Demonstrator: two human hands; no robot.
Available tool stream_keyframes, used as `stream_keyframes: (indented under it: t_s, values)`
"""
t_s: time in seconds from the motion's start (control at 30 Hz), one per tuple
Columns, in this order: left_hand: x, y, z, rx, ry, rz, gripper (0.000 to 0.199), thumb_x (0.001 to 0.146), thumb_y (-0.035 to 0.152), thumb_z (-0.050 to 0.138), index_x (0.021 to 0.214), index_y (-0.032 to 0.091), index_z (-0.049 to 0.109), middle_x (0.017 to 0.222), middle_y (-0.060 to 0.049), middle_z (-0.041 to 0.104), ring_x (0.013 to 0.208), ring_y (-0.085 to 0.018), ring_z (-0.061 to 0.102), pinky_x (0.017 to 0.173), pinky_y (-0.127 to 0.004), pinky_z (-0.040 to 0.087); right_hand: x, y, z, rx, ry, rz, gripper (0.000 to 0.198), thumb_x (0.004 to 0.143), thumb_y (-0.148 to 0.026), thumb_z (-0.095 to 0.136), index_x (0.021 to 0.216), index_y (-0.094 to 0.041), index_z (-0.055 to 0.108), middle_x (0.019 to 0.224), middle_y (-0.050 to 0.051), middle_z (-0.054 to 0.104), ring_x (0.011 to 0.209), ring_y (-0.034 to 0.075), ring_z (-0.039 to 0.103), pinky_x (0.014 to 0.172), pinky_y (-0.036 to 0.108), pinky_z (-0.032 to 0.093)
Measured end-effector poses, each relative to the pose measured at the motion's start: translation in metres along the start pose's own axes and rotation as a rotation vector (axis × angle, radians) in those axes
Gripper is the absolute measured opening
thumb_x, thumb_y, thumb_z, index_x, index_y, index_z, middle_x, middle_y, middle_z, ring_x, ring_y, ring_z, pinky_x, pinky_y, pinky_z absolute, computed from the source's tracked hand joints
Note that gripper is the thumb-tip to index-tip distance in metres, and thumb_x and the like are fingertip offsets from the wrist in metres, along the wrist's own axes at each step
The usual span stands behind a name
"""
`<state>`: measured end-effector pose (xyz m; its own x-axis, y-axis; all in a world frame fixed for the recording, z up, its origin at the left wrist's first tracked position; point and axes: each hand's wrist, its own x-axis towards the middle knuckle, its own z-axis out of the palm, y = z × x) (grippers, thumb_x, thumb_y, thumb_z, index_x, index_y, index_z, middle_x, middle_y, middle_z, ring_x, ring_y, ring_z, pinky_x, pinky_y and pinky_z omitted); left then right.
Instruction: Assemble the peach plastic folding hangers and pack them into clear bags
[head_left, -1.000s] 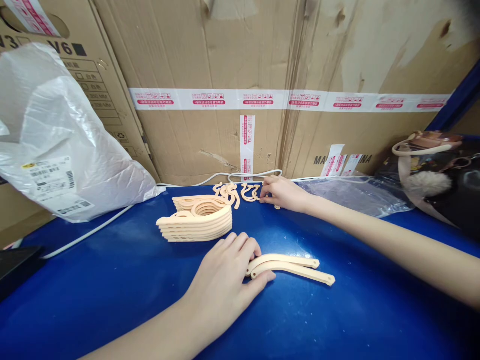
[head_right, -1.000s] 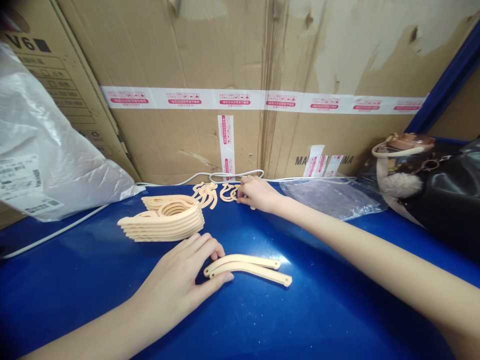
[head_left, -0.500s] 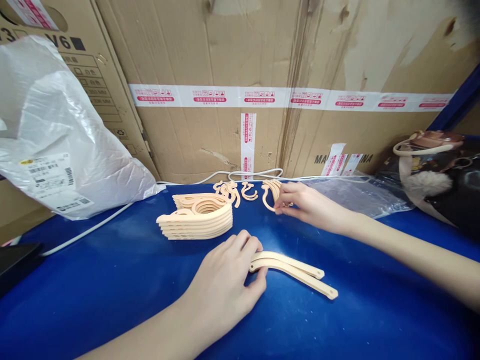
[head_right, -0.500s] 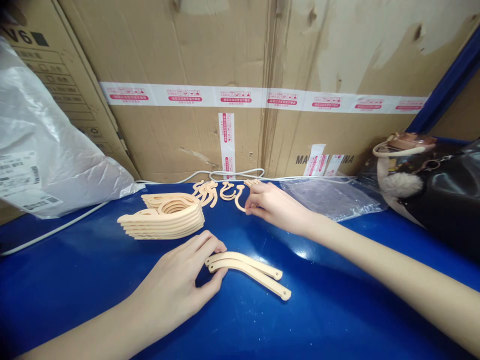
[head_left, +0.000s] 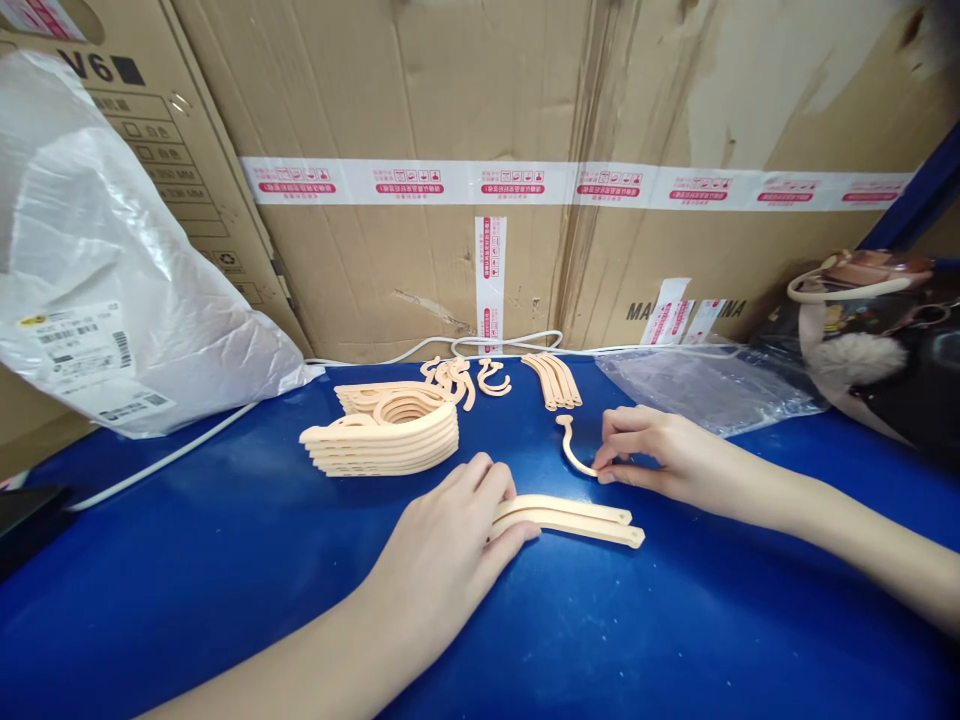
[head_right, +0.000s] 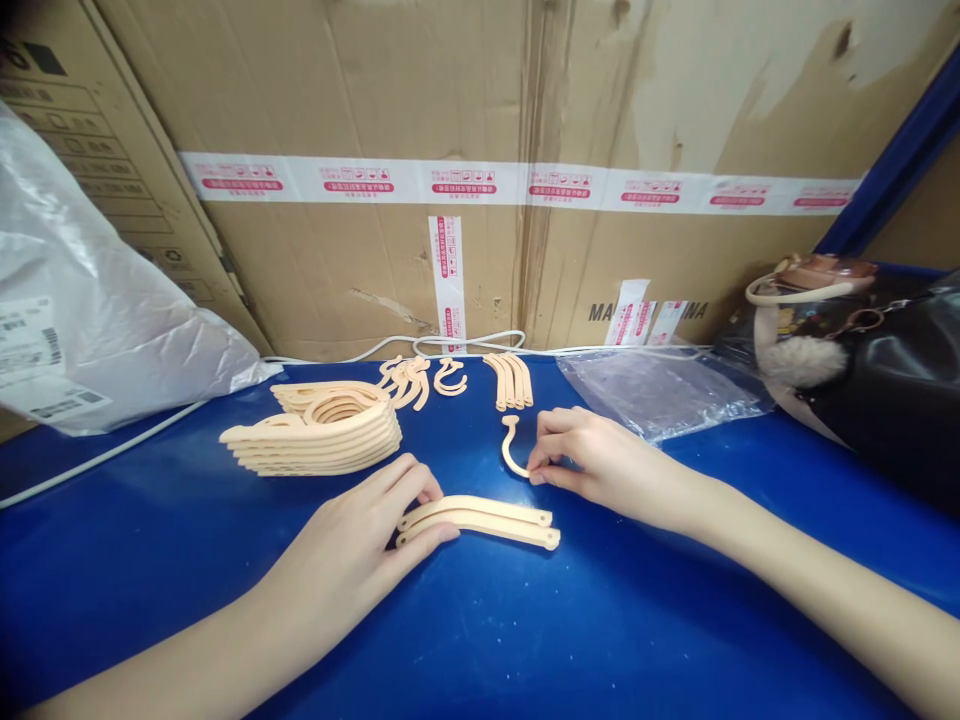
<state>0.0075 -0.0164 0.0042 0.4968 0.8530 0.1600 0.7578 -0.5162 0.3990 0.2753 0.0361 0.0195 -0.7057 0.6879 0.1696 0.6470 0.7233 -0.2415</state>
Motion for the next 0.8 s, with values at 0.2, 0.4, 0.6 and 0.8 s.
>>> stream_keyframes:
  t_s: [0.2,0.4,0.6,0.8]
  values:
    - [0.0013,-0.001,-0.0003,-0.048,-0.011,-0.016,0.015,0.094,0.033,0.055,0.087,0.021,0.05,0.089,0.002,0.053,0.08,-0.017,0.057,0.066,-0.029,0.041,0.0006,0.0009,-0.0011,0.073,-0.028,0.027,0.021,0.095,-0.033,0.051,0.091,-0.022,0.069,0.087,0.003,0.059,0.079,0.015,0.059,0.071,0.028,0.046]
    - [0.0006,-0.0008,0.0003,-0.075,-0.01,-0.022,0.013,0.092,0.032,0.057,0.089,0.021,0.05,0.09,0.003,0.054,0.081,-0.017,0.056,0.066,-0.029,0.041,0.0004,-0.0024,-0.0004,0.094,-0.019,0.04,0.019,0.094,-0.032,0.054,0.091,-0.022,0.069,0.087,0.002,0.058,0.076,0.014,0.058,0.069,0.028,0.046]
    - [0.0011,-0.0012,-0.0004,-0.101,-0.021,-0.031,0.013,0.091,0.032,0.057,0.087,0.022,0.05,0.09,0.003,0.055,0.078,-0.016,0.056,0.065,-0.028,0.039,-0.0004,-0.0032,-0.0004,0.136,-0.027,0.037,0.02,0.093,-0.034,0.055,0.09,-0.022,0.069,0.086,0.002,0.058,0.075,0.013,0.057,0.068,0.027,0.045]
    - [0.0006,0.0001,-0.0029,-0.083,-0.043,-0.05,0.017,0.09,0.037,0.059,0.09,0.023,0.051,0.091,0.003,0.055,0.077,-0.017,0.057,0.064,-0.028,0.039,-0.001,-0.0053,-0.002,0.129,-0.029,0.038,0.018,0.092,-0.032,0.055,0.091,-0.022,0.07,0.088,0.002,0.058,0.077,0.014,0.058,0.069,0.027,0.044]
